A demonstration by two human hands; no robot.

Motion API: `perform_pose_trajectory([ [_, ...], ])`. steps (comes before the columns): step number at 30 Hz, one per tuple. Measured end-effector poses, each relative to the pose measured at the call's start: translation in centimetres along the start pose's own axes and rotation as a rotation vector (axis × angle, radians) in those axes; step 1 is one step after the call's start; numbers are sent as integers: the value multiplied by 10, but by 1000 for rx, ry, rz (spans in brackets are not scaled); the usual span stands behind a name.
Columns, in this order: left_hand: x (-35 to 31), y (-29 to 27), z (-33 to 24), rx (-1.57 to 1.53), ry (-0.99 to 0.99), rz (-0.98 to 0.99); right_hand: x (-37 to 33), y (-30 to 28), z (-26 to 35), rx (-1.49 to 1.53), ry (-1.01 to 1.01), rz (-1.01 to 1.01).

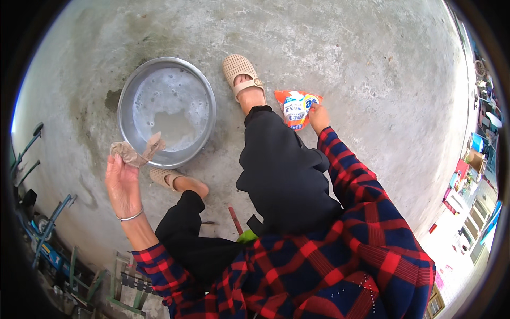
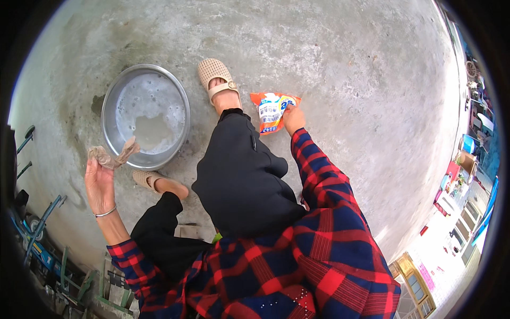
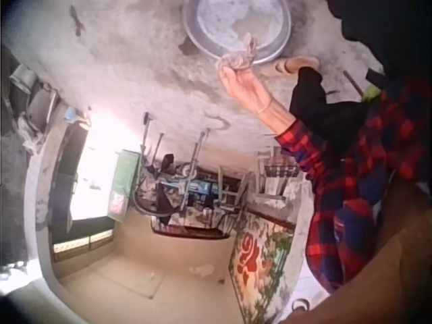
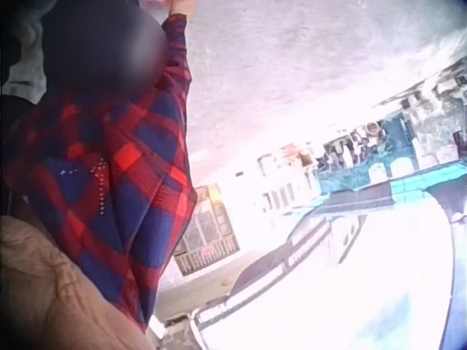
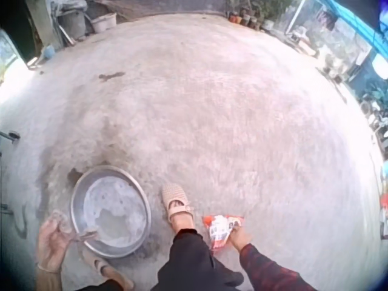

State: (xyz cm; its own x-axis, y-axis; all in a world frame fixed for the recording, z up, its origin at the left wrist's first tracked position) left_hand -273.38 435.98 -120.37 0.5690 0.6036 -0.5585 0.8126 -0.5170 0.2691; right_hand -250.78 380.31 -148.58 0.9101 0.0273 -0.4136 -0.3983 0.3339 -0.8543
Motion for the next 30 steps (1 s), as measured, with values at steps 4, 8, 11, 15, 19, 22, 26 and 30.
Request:
perform_pose_trajectory([
  [4, 1, -1, 8, 29, -32, -14, 12, 20, -6, -255, 22, 95],
  [8, 2, -7, 15, 18, -48, -39, 16, 24, -8, -393, 70, 69],
  [11, -1, -6, 15, 24, -61, -47, 19, 30, 2, -443, 49, 70],
  [15, 0, 4, 18, 45, -70, -21, 20, 34, -12, -404, 138, 45],
  [19, -6, -1, 18, 14, -78, -24, 13, 46, -18, -296, 203, 32],
  [22, -5, 0, 18, -2, -78, -32, 8, 45, -23, -197, 224, 9],
  [26, -6, 2, 17, -26, -71, -36, 14, 53, -45, -90, 172, -29],
  [30, -11, 0, 12, -66, -63, -20, 2, 32, -12, 46, 85, -5],
])
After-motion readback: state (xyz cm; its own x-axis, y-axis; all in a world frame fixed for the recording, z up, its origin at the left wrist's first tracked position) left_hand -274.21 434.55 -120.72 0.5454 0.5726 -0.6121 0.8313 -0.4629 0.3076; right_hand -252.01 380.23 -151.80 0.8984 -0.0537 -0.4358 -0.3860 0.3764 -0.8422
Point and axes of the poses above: each hand's wrist, its own x-axis towards the middle knuckle, its own y-axis out of the palm, z = x × y, the point moved 10 cm from there along x, towards the middle knuckle, and after that the axes turned 1 degree about -y, right-handed, at the moved point
